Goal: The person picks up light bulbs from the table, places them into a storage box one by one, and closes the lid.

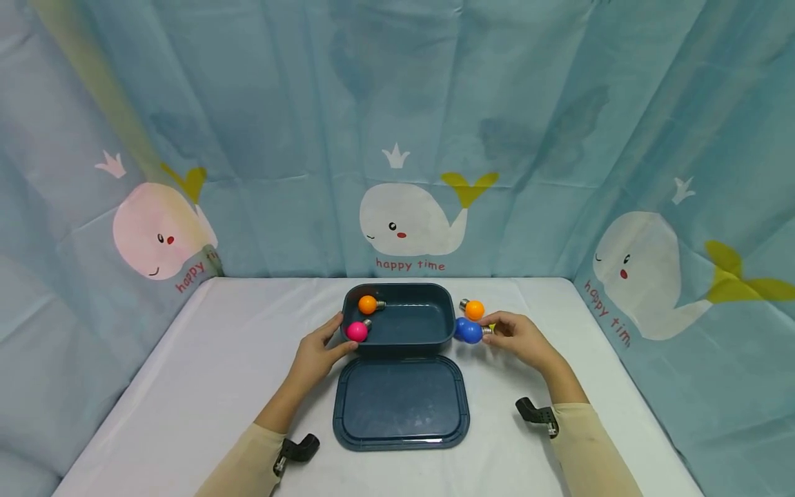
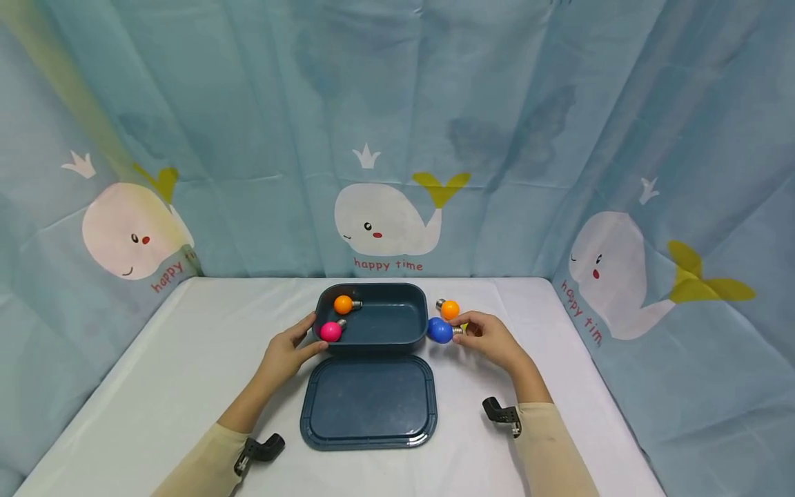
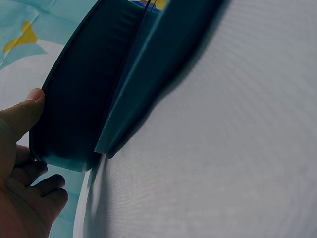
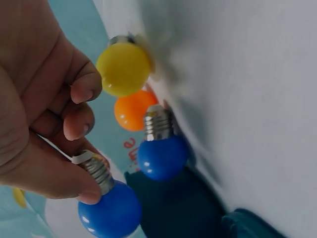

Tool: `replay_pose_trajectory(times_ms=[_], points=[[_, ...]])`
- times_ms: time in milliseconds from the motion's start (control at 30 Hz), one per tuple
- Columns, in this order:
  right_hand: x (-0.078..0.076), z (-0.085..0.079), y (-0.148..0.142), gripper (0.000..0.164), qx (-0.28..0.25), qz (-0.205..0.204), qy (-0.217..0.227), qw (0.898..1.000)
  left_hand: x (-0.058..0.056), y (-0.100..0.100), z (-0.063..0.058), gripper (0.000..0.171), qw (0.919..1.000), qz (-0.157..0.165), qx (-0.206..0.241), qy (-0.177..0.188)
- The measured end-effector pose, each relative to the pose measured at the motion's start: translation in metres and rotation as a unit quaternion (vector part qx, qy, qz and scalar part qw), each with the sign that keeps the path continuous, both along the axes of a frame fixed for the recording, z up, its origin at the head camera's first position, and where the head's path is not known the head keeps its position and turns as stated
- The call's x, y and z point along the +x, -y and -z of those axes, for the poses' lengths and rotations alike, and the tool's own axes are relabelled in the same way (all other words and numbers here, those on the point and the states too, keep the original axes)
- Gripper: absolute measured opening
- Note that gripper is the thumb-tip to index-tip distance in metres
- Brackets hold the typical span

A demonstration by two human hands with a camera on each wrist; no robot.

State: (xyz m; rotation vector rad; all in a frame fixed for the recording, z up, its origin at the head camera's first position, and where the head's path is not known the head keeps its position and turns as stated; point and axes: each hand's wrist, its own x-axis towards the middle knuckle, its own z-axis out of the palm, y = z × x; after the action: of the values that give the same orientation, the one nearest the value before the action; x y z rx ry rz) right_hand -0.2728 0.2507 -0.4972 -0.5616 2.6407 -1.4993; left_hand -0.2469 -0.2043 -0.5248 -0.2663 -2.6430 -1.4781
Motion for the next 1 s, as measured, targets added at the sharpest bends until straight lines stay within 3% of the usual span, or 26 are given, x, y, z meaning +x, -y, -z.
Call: replay_pose_trajectory(times_ms=[300,667,1000], points=[[-0.007,-0.032,0.012,0.027,0.024,0.006,-0.029,0.999,0.001,0.0,0.0,0.084,1.0,0.003,0.004,0.004],[-0.033,-0.062,0.04,0.022,0.086,-0.061,-0.068,0.992,0.002,0.0,-0.001,0.086,1.0,0.005,0.004,0.003],[-0.052,-0.073,0.081,0.023,0.169,-0.126,-0.079,0.974,0.002,0.0,-0.001,0.085,0.9999,0.001,0.003,0.013]])
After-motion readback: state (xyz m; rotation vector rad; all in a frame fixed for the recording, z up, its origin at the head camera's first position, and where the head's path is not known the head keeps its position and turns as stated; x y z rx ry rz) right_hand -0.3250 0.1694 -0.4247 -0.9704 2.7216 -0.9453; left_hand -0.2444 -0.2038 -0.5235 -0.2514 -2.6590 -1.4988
